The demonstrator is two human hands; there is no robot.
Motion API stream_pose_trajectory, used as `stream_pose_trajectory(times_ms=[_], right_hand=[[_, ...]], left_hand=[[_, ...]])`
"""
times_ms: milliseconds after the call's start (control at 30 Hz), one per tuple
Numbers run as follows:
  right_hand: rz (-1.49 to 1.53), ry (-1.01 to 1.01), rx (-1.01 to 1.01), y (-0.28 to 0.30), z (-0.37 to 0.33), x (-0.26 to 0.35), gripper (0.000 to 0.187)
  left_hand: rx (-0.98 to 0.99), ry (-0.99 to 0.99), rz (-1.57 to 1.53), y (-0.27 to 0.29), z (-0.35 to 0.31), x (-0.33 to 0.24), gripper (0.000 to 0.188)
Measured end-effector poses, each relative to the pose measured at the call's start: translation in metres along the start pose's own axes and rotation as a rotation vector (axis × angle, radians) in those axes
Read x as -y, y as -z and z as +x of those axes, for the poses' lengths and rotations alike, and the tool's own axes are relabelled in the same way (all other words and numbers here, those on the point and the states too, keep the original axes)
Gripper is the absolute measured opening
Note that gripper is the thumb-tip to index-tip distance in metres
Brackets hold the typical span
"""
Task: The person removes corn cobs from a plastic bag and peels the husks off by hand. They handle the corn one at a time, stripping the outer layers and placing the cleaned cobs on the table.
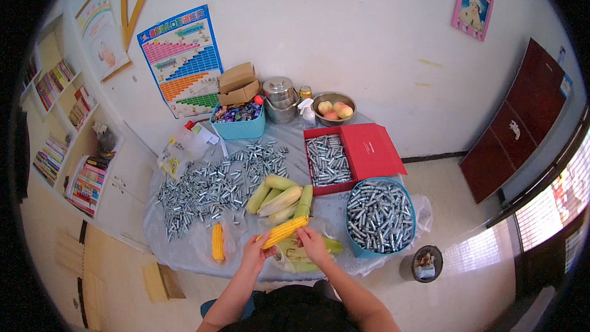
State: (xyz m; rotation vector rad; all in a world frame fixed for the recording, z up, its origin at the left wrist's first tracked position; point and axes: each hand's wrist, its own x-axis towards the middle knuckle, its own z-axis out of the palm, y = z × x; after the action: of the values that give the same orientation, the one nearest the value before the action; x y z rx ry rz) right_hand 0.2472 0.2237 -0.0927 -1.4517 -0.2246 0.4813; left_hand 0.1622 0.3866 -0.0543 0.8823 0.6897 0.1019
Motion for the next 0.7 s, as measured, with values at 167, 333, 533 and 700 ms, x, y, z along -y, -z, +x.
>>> stream_pose_trajectory(times_ms=[167,333,533,700], right_hand=[[0.320,0.113,-0.291,0.019,-0.001,0.037,0.022],[0.134,0.118,-0.252,0.023,-0.002,0.026,0.020],[-0.479,0.037,0.010,-0.013,-0.020,0.038,0.029],[-0.408,0.135,0.015,-0.010,-0.017,0.021,0.029]], left_hand=[[0.063,0.090,-0.128,0.017,0.007,0.004,0.031],[0.107,0.093,-0.136,0.017,0.009,0.006,0.031],[0.110,0.114,-0.089,-0.002,-0.003,0.006,0.029],[0.128,0.076,-0.008,-0.014,-0.013,0.007,0.027]])
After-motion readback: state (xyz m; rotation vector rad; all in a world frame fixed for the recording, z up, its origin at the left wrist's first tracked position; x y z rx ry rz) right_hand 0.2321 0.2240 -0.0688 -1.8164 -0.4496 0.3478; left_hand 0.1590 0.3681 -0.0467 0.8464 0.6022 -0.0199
